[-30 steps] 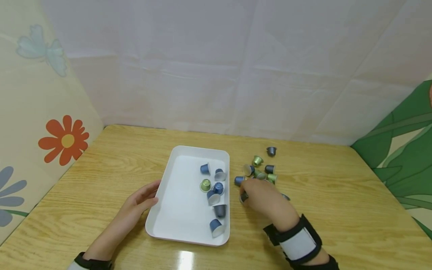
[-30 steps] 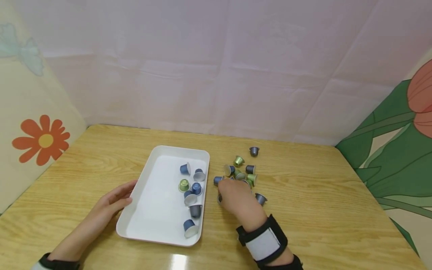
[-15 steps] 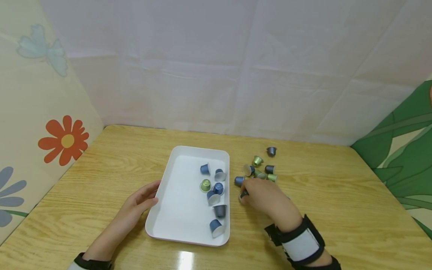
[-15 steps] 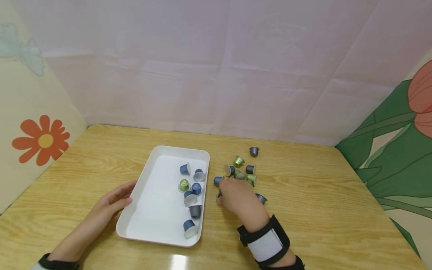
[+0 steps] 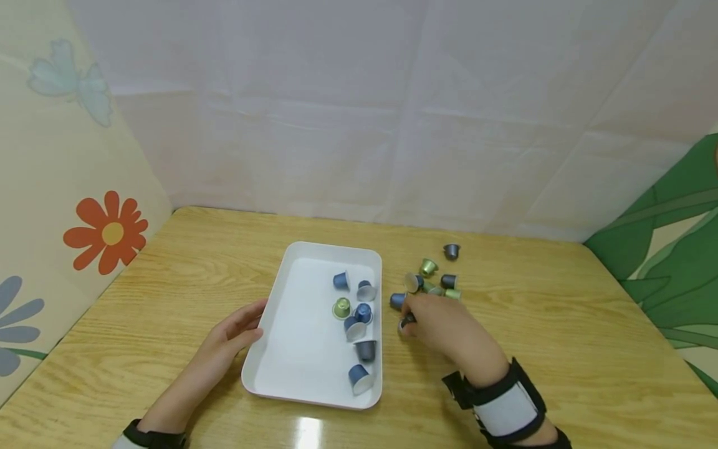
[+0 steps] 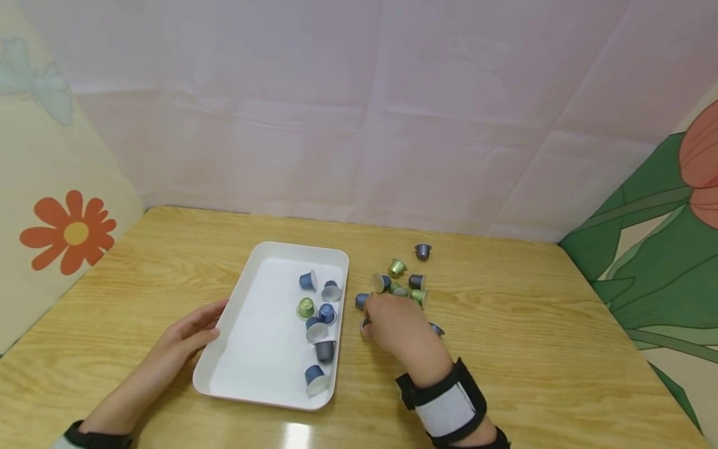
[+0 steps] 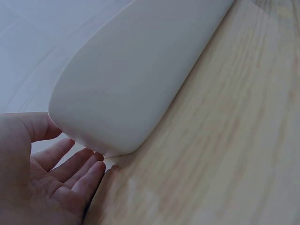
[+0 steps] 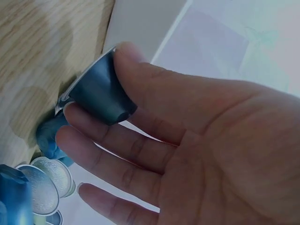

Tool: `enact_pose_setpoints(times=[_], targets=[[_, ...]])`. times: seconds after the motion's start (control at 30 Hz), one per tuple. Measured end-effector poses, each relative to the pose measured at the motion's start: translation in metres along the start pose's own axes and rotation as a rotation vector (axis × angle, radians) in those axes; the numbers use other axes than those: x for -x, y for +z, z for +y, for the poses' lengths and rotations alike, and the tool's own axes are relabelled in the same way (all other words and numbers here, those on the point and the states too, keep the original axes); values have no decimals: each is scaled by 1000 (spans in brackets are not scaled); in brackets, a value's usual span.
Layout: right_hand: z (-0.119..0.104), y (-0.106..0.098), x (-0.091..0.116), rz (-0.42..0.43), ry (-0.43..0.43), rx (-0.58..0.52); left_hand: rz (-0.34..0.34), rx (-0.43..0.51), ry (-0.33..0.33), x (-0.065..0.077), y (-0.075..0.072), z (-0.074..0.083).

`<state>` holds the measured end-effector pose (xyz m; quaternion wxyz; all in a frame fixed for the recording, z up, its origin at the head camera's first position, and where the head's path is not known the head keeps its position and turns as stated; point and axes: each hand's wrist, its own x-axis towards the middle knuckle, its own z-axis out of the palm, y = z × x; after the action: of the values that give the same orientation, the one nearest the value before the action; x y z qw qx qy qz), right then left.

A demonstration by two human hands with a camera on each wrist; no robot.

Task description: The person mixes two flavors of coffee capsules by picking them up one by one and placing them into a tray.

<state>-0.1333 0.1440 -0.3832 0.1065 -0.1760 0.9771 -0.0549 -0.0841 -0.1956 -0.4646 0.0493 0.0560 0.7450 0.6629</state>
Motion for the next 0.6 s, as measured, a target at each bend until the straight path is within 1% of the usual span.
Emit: enact_pose_setpoints(times=[0.2,0.33,0.47,0.6], targets=[[-1,-5,2,-3,16,-17,3,4,-3,0,0,1],[-3,-9,5,13,22,-26,-4,4,4,0,0,0],[-5,-12,8,52,-3,-20,-12,0,5,0,-1,-1],[-6,-14,12,93,-38,-19,-9,5,-13,0,0,0]])
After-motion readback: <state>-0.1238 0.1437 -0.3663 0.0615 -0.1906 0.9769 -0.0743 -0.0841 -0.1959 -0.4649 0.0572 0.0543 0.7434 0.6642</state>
